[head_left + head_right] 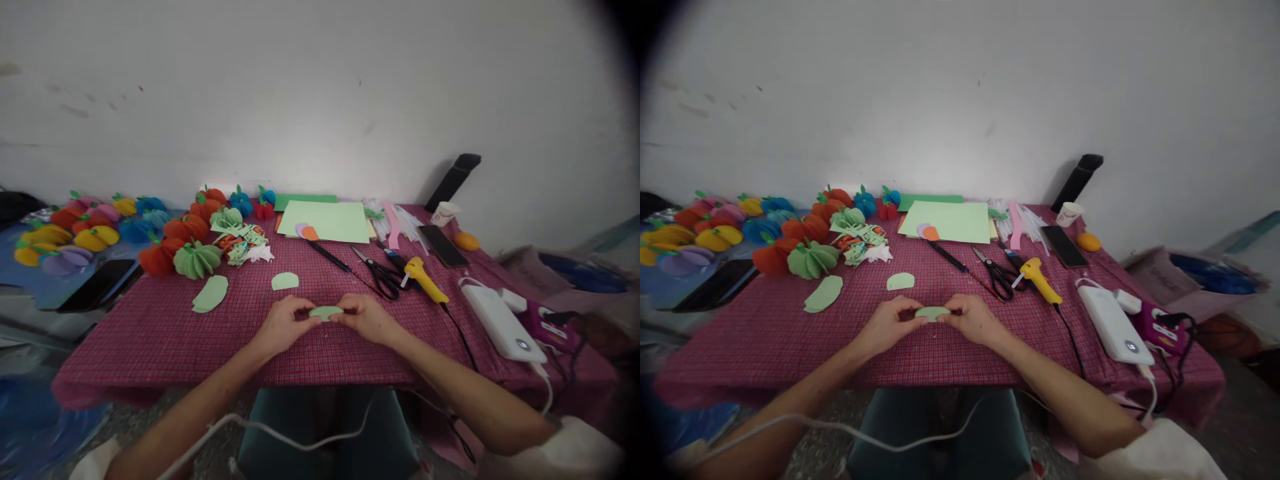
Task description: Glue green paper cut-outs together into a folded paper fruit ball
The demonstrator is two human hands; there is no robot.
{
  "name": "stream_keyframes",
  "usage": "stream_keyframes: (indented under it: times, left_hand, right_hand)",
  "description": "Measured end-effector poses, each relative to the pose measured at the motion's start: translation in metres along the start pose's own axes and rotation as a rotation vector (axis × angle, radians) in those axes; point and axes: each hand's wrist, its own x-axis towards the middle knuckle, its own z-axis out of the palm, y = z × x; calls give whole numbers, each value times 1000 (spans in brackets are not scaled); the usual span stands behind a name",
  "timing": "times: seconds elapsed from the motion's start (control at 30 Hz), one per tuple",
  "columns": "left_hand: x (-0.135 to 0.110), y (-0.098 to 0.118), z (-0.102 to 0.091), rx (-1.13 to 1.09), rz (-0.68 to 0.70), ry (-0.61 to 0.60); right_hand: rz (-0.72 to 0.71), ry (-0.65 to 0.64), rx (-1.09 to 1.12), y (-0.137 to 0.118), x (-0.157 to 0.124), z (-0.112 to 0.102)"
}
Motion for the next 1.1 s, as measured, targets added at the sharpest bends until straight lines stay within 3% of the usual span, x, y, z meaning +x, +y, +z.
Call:
stream_keyframes:
  times: [0.1,0.27,0.4,0.63,0.8,0.97,1.1]
  left_hand:
    - [5,1,-4,-18,2,-14]
    - [9,4,-7,68,14,-43]
    - [12,6,-8,-19,3,-51]
    - [25,-9,-5,-112,-30,-15]
    - [30,-22,4,-164,-86,42]
    - [31,-20,4,-128,-67,123]
    - [31,-19,6,-248,-114,94]
  right_hand:
    - [42,1,31,-6,1,-5]
    - [-12,-41,162,-16,8,-10]
    - [5,1,152,-19,16,-11]
    - [-39,75,179,4,26,-2]
    - [-268,285,-93,14,27,-3]
    - [-441,314,-245,10,27,-13]
    - [-491,319,-306,13,26,-14]
